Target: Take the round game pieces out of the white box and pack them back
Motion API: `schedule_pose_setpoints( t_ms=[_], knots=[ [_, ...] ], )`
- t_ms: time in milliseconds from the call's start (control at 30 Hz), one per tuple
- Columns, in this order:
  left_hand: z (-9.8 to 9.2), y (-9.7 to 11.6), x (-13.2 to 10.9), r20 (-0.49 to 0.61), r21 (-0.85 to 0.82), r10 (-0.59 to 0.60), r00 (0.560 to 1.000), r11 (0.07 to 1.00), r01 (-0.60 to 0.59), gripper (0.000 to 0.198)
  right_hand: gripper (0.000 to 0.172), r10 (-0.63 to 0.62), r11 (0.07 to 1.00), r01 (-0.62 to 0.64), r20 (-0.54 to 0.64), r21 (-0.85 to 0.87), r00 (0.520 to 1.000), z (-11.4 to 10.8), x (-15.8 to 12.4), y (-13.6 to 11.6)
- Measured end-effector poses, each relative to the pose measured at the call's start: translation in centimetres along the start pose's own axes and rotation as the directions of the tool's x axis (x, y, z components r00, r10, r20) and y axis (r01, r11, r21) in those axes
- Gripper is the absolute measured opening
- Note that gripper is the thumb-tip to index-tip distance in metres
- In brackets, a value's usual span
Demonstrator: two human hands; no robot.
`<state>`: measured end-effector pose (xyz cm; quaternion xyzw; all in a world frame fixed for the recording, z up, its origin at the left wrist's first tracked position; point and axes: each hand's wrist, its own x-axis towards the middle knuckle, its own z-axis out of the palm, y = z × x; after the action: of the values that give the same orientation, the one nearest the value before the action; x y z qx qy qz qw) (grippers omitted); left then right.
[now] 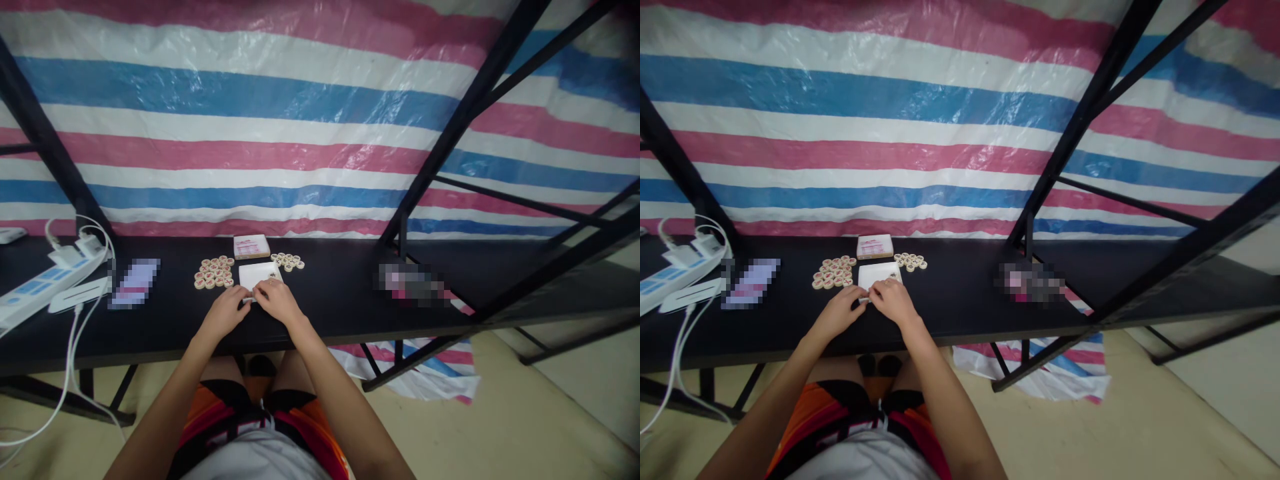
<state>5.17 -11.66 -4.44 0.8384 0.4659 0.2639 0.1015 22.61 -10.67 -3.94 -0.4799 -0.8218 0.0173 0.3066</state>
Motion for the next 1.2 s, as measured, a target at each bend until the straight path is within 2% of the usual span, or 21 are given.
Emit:
schedule_pose_setpoints(
  t_ms=[167, 267, 300, 367, 433, 500, 533, 600, 767, 833, 933, 1067, 1200],
  knots=[
    [0.1, -0.1, 0.0, -0.018, 0.001, 0.005, 1.0, 1.0, -0.005, 0.019, 0.021, -0.004, 0.999, 0.005, -0.035, 0.041, 0.999, 0.3, 0.1, 0.1],
    [0.0, 0.1, -0.1, -0.027, 0.024, -0.014, 1.0, 1.0, 0.014, 0.021, 0.023, 0.098, 0.991, -0.079, -0.178, 0.111, 0.979, 0.3, 0.2, 1.2],
    [-0.1, 0.3, -0.2, -0.033, 0.038, -0.028, 0.999, 0.999, 0.029, 0.021, 0.025, 0.178, 0.979, -0.148, -0.237, 0.139, 0.955, 0.2, 0.1, 1.8],
    [-0.3, 0.5, -0.2, -0.047, 0.071, -0.066, 0.997, 0.995, 0.069, 0.023, 0.031, 0.361, 0.931, -0.317, -0.328, 0.182, 0.873, -0.1, 0.0, 3.0],
    [-0.4, 0.7, -0.3, -0.06, 0.096, -0.097, 0.993, 0.99, 0.103, 0.023, 0.036, 0.518, 0.853, -0.5, -0.365, 0.15, 0.773, -0.4, -0.3, 4.2],
    [-0.5, 0.8, -0.3, -0.068, 0.106, -0.107, 0.992, 0.988, 0.114, 0.022, 0.042, 0.602, 0.778, -0.627, -0.345, 0.051, 0.72, -0.4, -0.5, 4.9],
    [-0.5, 0.8, -0.3, -0.07, 0.109, -0.106, 0.992, 0.988, 0.114, 0.021, 0.045, 0.619, 0.757, -0.654, -0.317, -0.002, 0.718, -0.3, -0.6, 5.1],
    [-0.4, 0.7, -0.3, -0.07, 0.114, -0.1, 0.993, 0.988, 0.108, 0.02, 0.052, 0.62, 0.752, -0.653, -0.246, -0.085, 0.745, 0.0, -0.7, 5.2],
    [-0.3, 0.5, -0.2, -0.045, 0.125, -0.083, 0.996, 0.988, 0.088, 0.02, 0.051, 0.519, 0.828, -0.538, -0.145, -0.158, 0.842, 0.5, -0.6, 4.9],
    [-0.2, 0.5, -0.2, -0.053, 0.129, -0.081, 0.995, 0.988, 0.087, 0.021, 0.049, 0.484, 0.851, -0.5, -0.13, -0.16, 0.865, 0.5, -0.5, 4.9],
    [-0.2, 0.5, -0.3, -0.078, 0.117, -0.08, 0.994, 0.989, 0.089, 0.022, 0.043, 0.474, 0.859, -0.491, -0.136, -0.145, 0.87, 0.5, -0.4, 5.1],
    [-0.1, 0.5, -0.3, -0.074, 0.11, -0.09, 0.993, 0.989, 0.098, 0.022, 0.029, 0.514, 0.836, -0.533, -0.156, -0.131, 0.844, 0.4, -0.2, 5.2],
    [-0.1, 0.4, -0.3, -0.065, 0.12, -0.083, 0.994, 0.989, 0.09, 0.021, 0.017, 0.509, 0.839, -0.537, -0.222, -0.086, 0.832, 0.5, -0.3, 5.3]
  ],
)
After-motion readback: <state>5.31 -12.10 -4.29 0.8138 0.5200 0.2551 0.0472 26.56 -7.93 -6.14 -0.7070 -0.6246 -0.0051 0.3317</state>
